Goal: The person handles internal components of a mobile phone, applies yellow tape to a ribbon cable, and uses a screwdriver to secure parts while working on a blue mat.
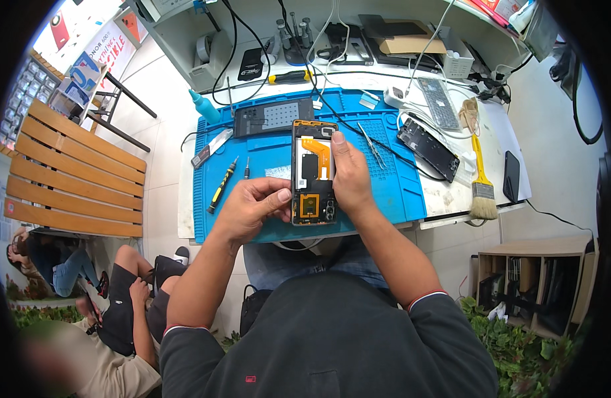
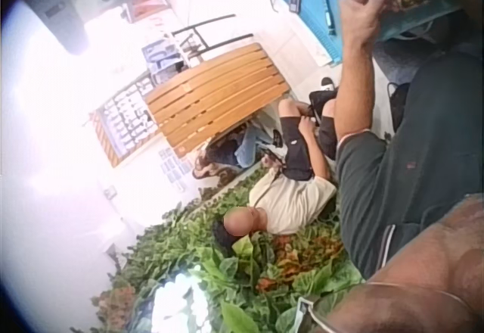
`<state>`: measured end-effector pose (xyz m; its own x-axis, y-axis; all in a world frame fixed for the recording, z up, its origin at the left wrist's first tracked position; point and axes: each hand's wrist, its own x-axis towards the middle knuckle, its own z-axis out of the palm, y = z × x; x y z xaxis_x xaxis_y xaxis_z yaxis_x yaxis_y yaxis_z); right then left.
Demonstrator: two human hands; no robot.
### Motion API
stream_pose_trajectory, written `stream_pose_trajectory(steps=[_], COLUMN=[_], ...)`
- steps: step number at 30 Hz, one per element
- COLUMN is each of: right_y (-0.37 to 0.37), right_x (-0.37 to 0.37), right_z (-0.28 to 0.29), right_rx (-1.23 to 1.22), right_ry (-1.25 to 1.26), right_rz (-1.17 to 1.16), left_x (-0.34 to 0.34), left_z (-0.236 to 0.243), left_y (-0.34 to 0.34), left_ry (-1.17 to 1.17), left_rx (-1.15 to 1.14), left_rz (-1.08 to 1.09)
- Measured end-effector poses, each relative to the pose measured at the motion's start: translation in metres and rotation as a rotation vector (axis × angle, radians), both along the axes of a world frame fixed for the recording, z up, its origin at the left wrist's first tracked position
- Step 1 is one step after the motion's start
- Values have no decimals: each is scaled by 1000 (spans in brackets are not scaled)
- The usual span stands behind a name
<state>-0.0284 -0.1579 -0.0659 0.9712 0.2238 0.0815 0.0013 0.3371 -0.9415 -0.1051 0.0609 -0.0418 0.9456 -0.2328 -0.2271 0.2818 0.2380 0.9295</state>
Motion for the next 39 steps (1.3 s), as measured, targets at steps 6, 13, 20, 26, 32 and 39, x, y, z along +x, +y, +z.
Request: stream_pose_trajectory(steps=[6,13,20,26,32,39], right_y=[1,3,5,1,5,-5], right_x=[-5,-3,-5,-2,2,10], right_z=[4,-4,9,12,11,14], right_rx=[-16,-27,41,0,252,312], right_ry=[-29,-50,-12,-15,87,202], right_rz=[2,-69,-82,-67,-89,-1], left_x=[-11,-11,-22,-19,-21,-9], left_z=[-3,-8,-5,-9,5,15], left_y=[0,-1,-2,-5,-15,9], left_ry=[-22,-22,-30,10,-135,-69], left_rx=[37,32,70,21,59,-127], left_rz=[-18,22,-29,-3,56,60])
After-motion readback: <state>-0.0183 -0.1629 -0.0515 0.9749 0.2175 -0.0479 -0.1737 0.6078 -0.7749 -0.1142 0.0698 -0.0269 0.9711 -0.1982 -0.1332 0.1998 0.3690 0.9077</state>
